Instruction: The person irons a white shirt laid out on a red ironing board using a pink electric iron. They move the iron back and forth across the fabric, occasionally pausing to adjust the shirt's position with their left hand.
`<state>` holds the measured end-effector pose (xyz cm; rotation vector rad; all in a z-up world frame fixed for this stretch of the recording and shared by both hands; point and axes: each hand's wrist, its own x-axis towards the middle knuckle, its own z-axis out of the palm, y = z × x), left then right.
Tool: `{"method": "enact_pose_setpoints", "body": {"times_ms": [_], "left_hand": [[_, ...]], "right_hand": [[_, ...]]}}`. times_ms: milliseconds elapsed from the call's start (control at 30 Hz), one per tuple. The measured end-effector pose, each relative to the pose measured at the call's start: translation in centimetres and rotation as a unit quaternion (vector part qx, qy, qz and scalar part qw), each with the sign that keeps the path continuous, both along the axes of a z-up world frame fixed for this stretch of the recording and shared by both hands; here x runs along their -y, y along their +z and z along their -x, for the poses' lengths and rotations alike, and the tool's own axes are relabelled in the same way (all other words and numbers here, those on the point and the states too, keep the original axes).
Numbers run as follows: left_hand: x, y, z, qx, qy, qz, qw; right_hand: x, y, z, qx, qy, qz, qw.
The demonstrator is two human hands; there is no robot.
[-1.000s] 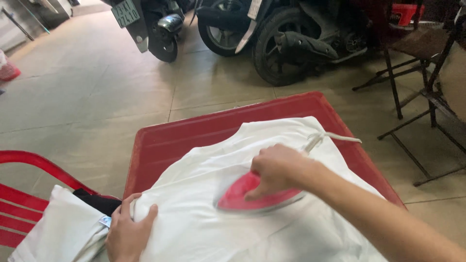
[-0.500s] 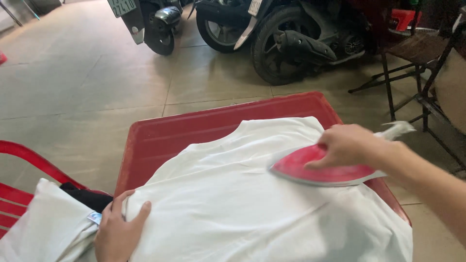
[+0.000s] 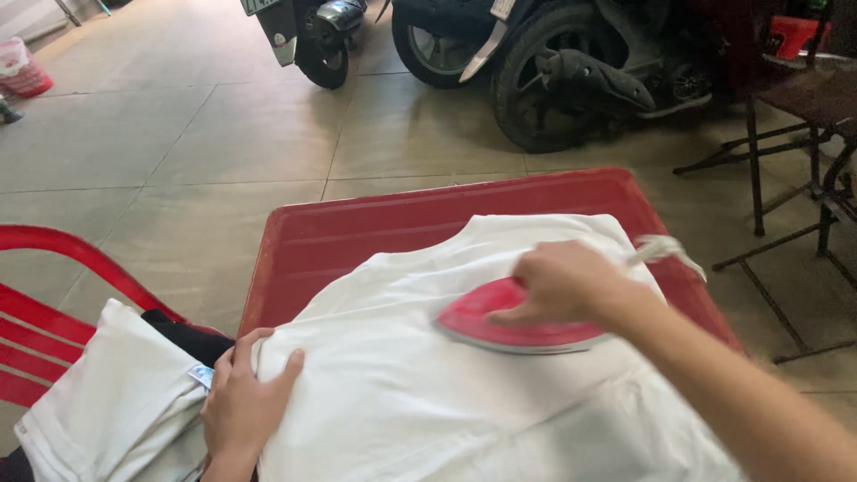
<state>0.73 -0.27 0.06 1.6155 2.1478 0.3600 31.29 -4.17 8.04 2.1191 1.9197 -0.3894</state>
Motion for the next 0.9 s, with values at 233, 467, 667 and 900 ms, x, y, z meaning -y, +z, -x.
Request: {"method": "enact_pose_setpoints", "body": {"times_ms": [233, 467, 667, 900], "left_hand": [[0.2, -0.5, 0.1, -0.002, 0.002, -0.024, 1.000], [0.2, 0.0, -0.2, 0.016, 0.003, -0.009, 1.000], [0.1, -0.2, -0.2, 0.015, 0.006, -0.006, 1.000], [-0.3, -1.5, 0.2, -0.003, 0.006, -0.036, 0.999]], "right_hand": [[1.2, -0.6, 4.4, -0.034, 0.060, -0.014, 0.998], [3.3, 1.0, 3.5, -0.041, 0.061, 0.046, 0.996], [2.4, 1.0, 1.5, -0.015, -0.017, 0.039, 0.999], [1.5, 0.2, 3.4, -0.031, -0.005, 0.005, 0.999]]}}
